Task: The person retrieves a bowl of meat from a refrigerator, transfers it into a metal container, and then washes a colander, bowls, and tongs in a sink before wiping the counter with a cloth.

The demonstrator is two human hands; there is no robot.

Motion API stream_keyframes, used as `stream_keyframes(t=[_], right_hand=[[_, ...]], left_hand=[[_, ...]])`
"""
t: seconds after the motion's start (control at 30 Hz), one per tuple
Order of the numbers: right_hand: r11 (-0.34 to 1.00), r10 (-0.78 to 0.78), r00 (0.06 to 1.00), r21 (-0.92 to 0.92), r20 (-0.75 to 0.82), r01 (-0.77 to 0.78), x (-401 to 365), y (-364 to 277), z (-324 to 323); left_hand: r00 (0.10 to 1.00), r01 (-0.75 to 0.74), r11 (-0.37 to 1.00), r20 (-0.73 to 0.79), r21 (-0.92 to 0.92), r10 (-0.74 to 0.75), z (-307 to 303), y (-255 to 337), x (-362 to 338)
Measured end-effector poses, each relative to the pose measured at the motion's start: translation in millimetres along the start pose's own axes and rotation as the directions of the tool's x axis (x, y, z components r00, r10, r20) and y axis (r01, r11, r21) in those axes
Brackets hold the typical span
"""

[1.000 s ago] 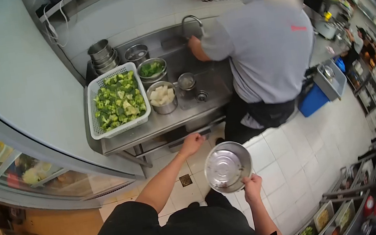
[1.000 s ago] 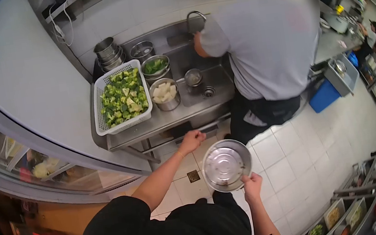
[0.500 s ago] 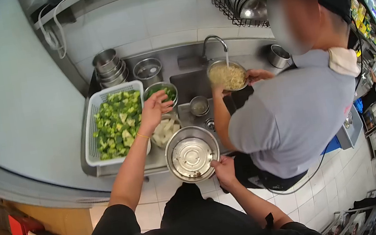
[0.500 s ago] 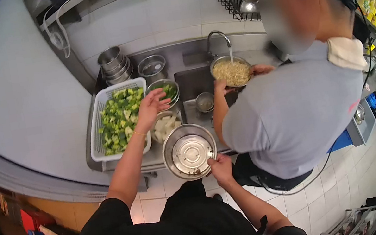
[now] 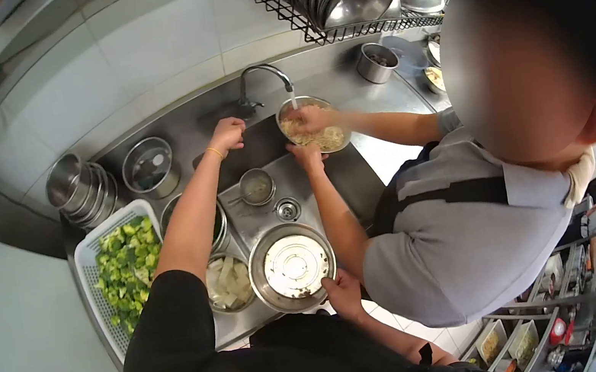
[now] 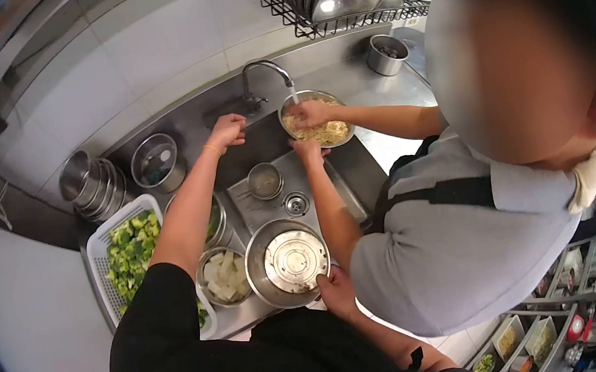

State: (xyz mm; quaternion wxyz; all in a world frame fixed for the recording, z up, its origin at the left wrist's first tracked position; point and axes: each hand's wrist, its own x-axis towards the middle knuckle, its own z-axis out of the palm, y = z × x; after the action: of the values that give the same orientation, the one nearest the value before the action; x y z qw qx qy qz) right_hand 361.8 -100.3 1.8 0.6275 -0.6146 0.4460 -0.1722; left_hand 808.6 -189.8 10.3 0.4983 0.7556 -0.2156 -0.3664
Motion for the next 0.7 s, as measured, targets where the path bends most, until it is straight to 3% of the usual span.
stream_keyframes(t=[0.07,0.13,0.17,0.2,0.27,0.3,0.4,0.47,0.5,0.67,0.7], right_hand=[[0.998,0.036,0.999,0.045,-0.001,-0.036,8,-2,6],[0.985,-0.062,0.996,-0.165,-0.066,0.050,17,23,8],[0.965,-0.118,0.989,-0.244,-0.086,0.094,18,24,8],[0.965,-0.115,0.989,-0.247,-0.092,0.089,22,24,8],[0.963,-0.059,0.994,-0.269,-0.096,0.031,26,20,9],[0.962,-0.049,0.994,-0.274,-0.102,0.019,29,17,9],[0.976,-0.046,0.994,-0.217,-0.096,0.024,35,16,16],[0.977,-0.034,0.994,-0.214,-0.104,0.011,46,27,22],[0.979,-0.011,0.993,-0.202,-0.114,-0.012,45,0,26],[0.988,-0.002,0.985,-0.150,-0.172,-0.024,73,45,29],[0.989,0.003,0.981,-0.143,-0.195,-0.031,78,49,28]], left_hand=[[1.000,0.005,1.000,-0.021,-0.012,-0.005,14,-14,35],[0.999,0.002,0.999,-0.037,0.045,0.000,27,-26,64],[0.987,-0.087,0.996,-0.134,0.006,0.087,38,-36,80],[0.988,-0.086,0.996,-0.128,0.004,0.085,46,-43,99],[0.880,-0.269,0.937,-0.338,0.221,0.333,61,-51,130],[0.821,-0.351,0.912,-0.399,0.213,0.409,68,-46,130],[0.792,-0.388,0.894,-0.414,0.226,0.448,75,-32,132],[0.800,-0.391,0.888,-0.387,0.243,0.458,77,-23,129],[0.813,-0.425,0.879,-0.335,0.216,0.475,78,-23,133],[0.789,-0.541,0.813,-0.203,0.216,0.580,92,-55,130],[0.787,-0.514,0.703,-0.057,0.492,0.615,95,-64,119]])
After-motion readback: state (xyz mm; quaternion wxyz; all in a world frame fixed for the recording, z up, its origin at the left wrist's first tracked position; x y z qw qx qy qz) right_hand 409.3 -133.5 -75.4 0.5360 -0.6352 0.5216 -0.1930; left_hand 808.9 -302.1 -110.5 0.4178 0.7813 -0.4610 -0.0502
